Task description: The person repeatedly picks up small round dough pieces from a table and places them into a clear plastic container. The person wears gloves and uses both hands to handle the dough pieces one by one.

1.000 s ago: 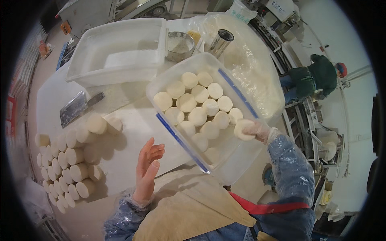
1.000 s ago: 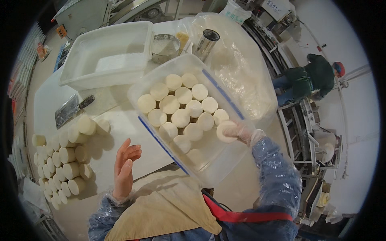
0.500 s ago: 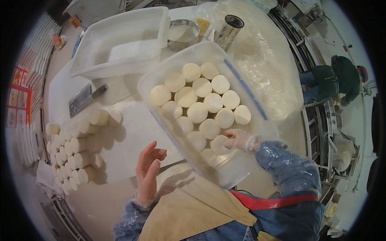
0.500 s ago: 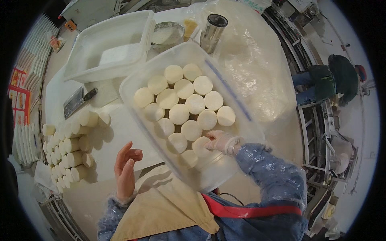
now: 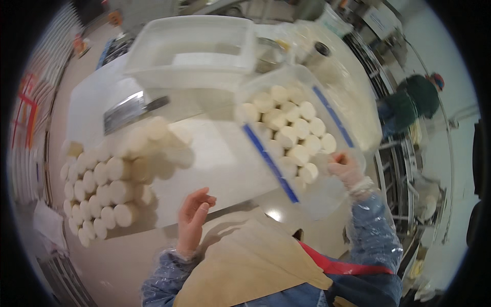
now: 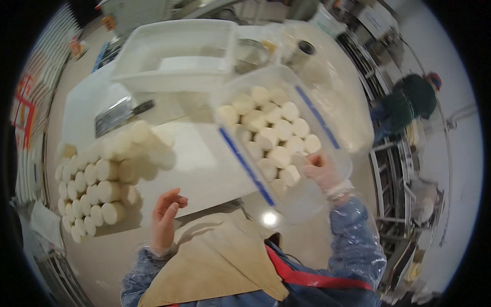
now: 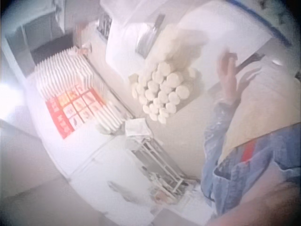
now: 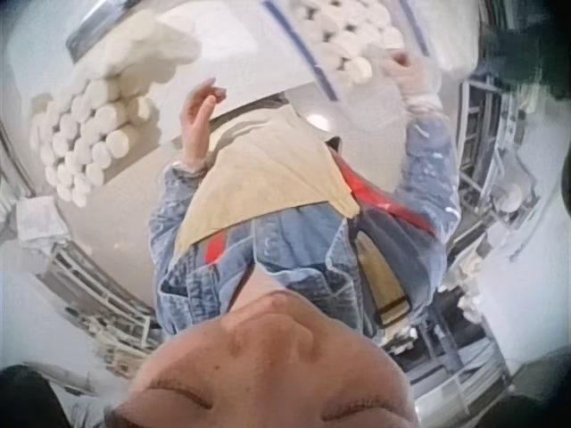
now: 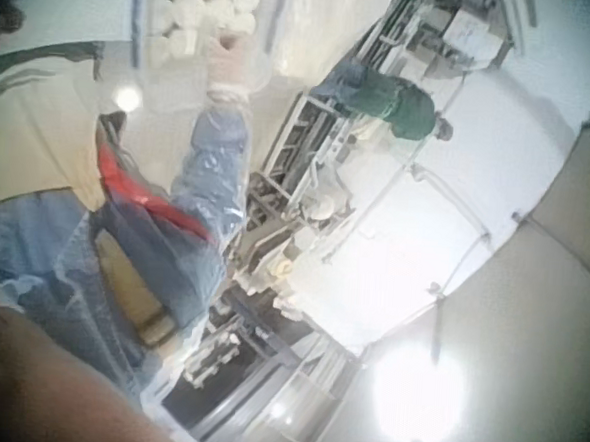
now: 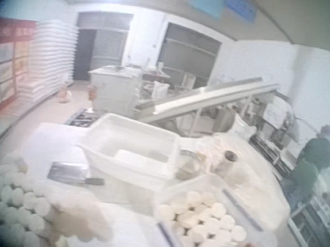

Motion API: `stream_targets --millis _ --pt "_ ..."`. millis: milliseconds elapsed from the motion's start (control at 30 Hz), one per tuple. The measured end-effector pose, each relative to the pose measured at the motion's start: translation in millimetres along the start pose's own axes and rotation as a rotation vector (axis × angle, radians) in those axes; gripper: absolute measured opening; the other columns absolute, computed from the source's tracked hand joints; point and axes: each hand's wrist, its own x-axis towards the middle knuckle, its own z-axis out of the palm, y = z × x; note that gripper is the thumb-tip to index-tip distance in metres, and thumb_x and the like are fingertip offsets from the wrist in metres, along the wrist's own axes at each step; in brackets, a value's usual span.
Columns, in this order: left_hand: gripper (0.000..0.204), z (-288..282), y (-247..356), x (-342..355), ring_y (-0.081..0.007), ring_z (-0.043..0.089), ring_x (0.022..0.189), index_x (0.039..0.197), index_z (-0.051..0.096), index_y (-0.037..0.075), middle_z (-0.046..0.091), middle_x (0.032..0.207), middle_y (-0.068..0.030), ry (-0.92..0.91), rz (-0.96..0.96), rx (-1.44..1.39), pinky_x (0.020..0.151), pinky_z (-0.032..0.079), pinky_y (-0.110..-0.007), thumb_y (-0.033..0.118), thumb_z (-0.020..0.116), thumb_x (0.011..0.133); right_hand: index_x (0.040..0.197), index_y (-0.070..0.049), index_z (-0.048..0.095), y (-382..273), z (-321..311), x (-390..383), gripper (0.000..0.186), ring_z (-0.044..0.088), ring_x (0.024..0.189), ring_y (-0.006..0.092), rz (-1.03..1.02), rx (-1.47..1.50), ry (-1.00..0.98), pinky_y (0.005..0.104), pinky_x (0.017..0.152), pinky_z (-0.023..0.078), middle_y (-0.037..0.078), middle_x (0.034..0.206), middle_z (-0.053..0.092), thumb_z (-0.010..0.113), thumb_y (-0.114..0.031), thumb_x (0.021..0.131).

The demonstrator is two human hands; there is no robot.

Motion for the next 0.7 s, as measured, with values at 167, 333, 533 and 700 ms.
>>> stream_targets --millis 167,333,533,700 --pt "0.029 -76 -26 -41 -0.0135 0.056 0.093 0.116 0.052 0.0 0.06 0.098 -0.0077 0.147 -0.14 -0.093 0.084 0.044 -0.028 0.011 0.054 0.089 0.109 -0.003 0.052 -79 109 5 0.037 0.053 0.078 0.0109 -0.184 0.465 -0.071 0.024 0.066 0.045 0.003 0.089 0.053 0.058 0.003 0.073" --pt "0.033 -126 -37 -73 -0.0115 0.054 0.094 0.117 0.052 0.001 0.06 0.1 -0.0063 0.192 -0.289 -0.034 0.083 0.044 -0.026 0.016 0.056 0.088 0.112 -0.004 0.055 -128 334 4 0.038 0.055 0.084 0.0132 -0.075 0.607 -0.612 0.0274 0.074 0.047 0.006 0.1 0.058 0.061 -0.001 0.074" --pt "0.038 -151 -56 -95 -0.0121 0.054 0.096 0.123 0.048 0.002 0.059 0.105 -0.0079 0.314 -0.317 -0.12 0.084 0.043 -0.026 0.016 0.055 0.088 0.109 0.0 0.058 -155 456 -11 0.033 0.057 0.088 0.0138 -0.336 0.347 -0.303 0.0268 0.077 0.046 0.007 0.095 0.062 0.062 -0.007 0.078" --pt "0.042 -151 -78 -70 -0.0174 0.058 0.095 0.117 0.049 -0.007 0.061 0.102 -0.0145 0.591 -0.151 -0.138 0.082 0.045 -0.029 0.018 0.059 0.085 0.106 0.003 0.059 -142 459 51 0.034 0.057 0.076 0.0146 -0.045 0.453 -0.316 0.0288 0.07 0.048 0.007 0.092 0.063 0.064 -0.019 0.081"
